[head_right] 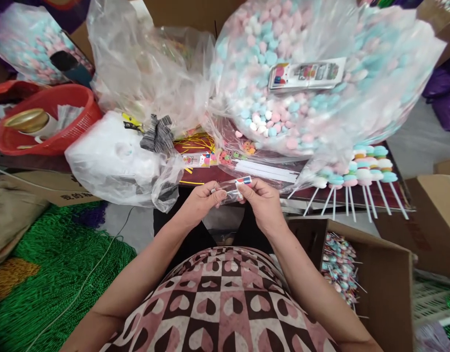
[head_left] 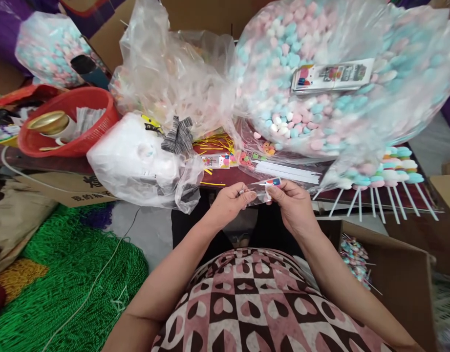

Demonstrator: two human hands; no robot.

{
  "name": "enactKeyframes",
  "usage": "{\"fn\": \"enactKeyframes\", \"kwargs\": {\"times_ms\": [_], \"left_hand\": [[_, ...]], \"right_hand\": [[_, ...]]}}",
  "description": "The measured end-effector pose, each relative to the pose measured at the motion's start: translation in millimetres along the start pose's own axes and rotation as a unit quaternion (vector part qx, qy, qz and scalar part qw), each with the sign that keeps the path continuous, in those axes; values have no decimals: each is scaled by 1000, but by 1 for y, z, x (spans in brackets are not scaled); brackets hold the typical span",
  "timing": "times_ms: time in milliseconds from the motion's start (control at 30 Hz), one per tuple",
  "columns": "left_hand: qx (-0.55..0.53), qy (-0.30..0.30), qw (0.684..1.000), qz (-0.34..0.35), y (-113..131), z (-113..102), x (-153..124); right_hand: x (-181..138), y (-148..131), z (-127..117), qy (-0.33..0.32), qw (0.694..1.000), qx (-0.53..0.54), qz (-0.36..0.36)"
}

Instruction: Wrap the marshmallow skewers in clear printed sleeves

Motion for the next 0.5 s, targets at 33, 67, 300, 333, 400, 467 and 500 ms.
{"fn": "enactKeyframes", "kwargs": {"times_ms": [33,67,300,333,400,467,500], "left_hand": [[4,-4,1000,2,0,2,0],[5,-7,1000,4,-1,3,0],[-39,-4,999,-9,-6,6,0],[-49,-1,999,-9,-6,4,0],[-77,8,997,-6,-8,-2,-2],[-116,23,993,-1,-9,-9,-3],[-135,33,990,4,-10,-12,-3]], "right_hand": [[-2,2,-3,12,1000,-1,2],[-5,4,-5,19,1000,-4,3],[0,2,1,5,995,-99,-15],[0,-9,2,8,990,-140,-32],[-15,-41,4,14,970,-228,-87],[-54,-74,7,-19,960,-244,-134],[-80,-87,8,-41,961,-231,-149]]}}
Point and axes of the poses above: each hand's wrist, its own x-axis towards the middle knuckle, its own z-axis out of the palm, y = z × x, the point moved 9 cm from there along x, towards the middle knuckle, and after that the axes turned 8 degrees about -y, right-handed, at the moved point
